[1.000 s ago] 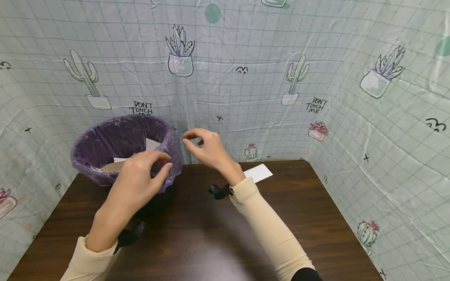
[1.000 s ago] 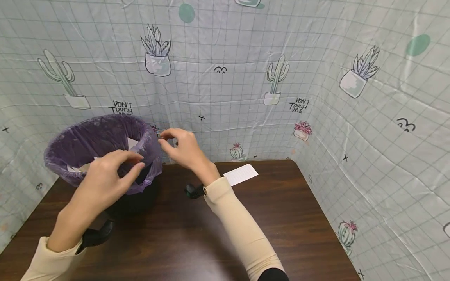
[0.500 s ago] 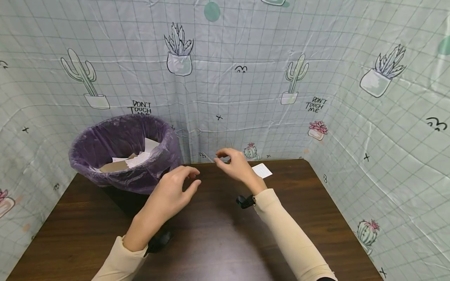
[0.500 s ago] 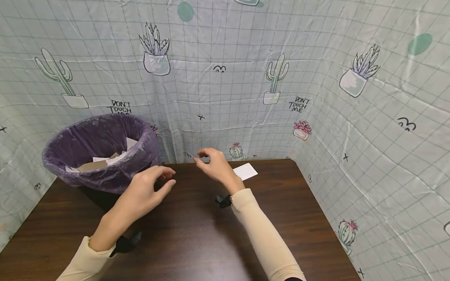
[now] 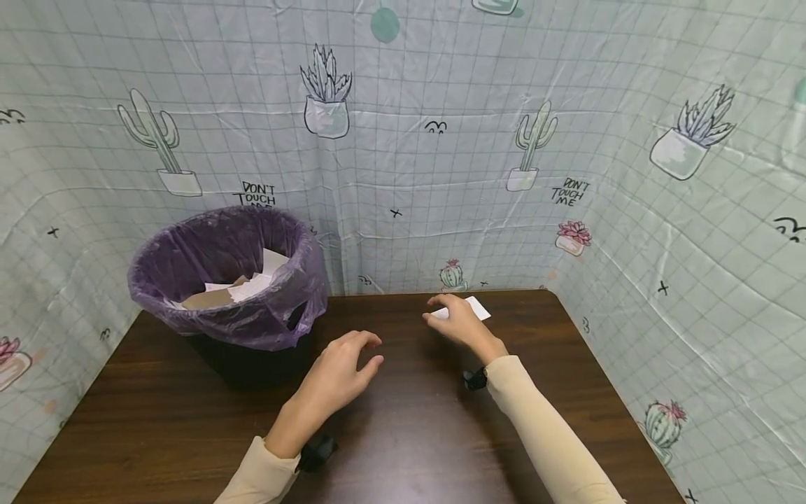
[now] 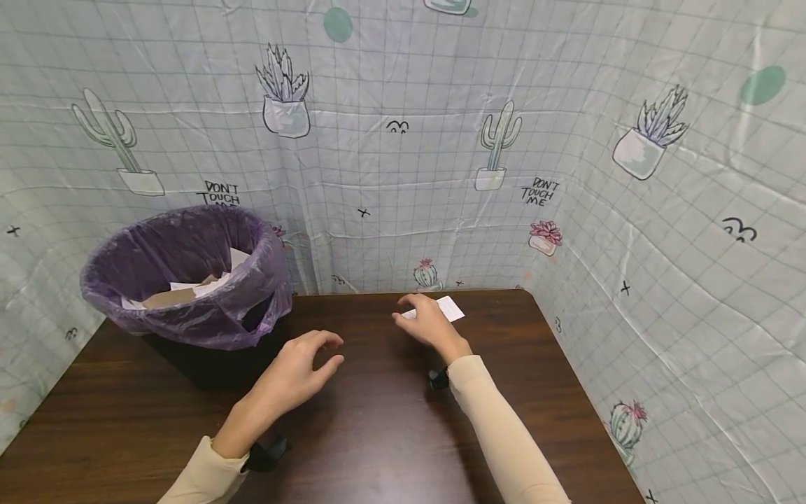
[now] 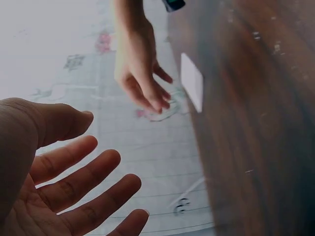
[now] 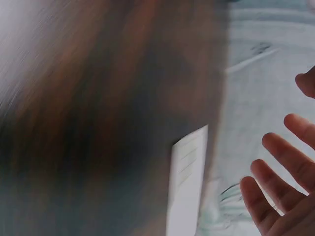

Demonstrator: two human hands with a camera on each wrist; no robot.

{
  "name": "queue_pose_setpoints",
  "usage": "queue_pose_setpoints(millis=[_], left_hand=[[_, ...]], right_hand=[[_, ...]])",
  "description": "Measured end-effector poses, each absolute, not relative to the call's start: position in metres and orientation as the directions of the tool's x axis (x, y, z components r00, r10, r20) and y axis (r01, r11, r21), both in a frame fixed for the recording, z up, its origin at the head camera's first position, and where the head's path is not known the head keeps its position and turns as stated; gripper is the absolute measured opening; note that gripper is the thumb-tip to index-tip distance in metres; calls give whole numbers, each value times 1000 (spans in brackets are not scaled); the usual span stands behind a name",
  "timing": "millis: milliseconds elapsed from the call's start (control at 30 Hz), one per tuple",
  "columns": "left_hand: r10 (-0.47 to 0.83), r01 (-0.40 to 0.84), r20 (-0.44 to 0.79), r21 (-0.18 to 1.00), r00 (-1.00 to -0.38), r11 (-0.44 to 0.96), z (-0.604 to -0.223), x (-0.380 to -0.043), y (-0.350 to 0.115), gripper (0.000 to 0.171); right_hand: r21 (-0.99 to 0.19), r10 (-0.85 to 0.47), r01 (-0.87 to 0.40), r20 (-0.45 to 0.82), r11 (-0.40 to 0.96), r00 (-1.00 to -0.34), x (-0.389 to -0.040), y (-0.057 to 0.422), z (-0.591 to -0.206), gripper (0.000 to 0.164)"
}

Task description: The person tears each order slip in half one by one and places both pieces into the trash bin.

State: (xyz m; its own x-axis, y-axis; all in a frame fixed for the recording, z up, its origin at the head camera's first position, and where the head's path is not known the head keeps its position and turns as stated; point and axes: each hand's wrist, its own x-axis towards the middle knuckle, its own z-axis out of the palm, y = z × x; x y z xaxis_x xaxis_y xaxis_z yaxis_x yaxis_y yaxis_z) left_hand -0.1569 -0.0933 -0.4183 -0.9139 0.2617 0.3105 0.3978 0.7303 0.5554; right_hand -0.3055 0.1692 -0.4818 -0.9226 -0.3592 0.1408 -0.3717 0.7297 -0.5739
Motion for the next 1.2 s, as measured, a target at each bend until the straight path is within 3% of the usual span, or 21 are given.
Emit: queue_pose_setpoints(millis=[333, 700, 1200], left_hand=[[263, 373, 269, 558, -926, 742, -445, -153, -88, 23], [278, 330, 181, 602, -943, 728, -467, -153, -79, 29], [262, 311, 173, 636, -949, 707, -480, -162, -74, 28]], right_hand=[[-453, -348, -378, 153, 807, -925, -316, 213, -510, 38], [-524, -256, -262, 86, 811, -963, -321, 230, -520, 50], [-506, -342, -318, 48, 802, -939, -262, 201, -515, 48]])
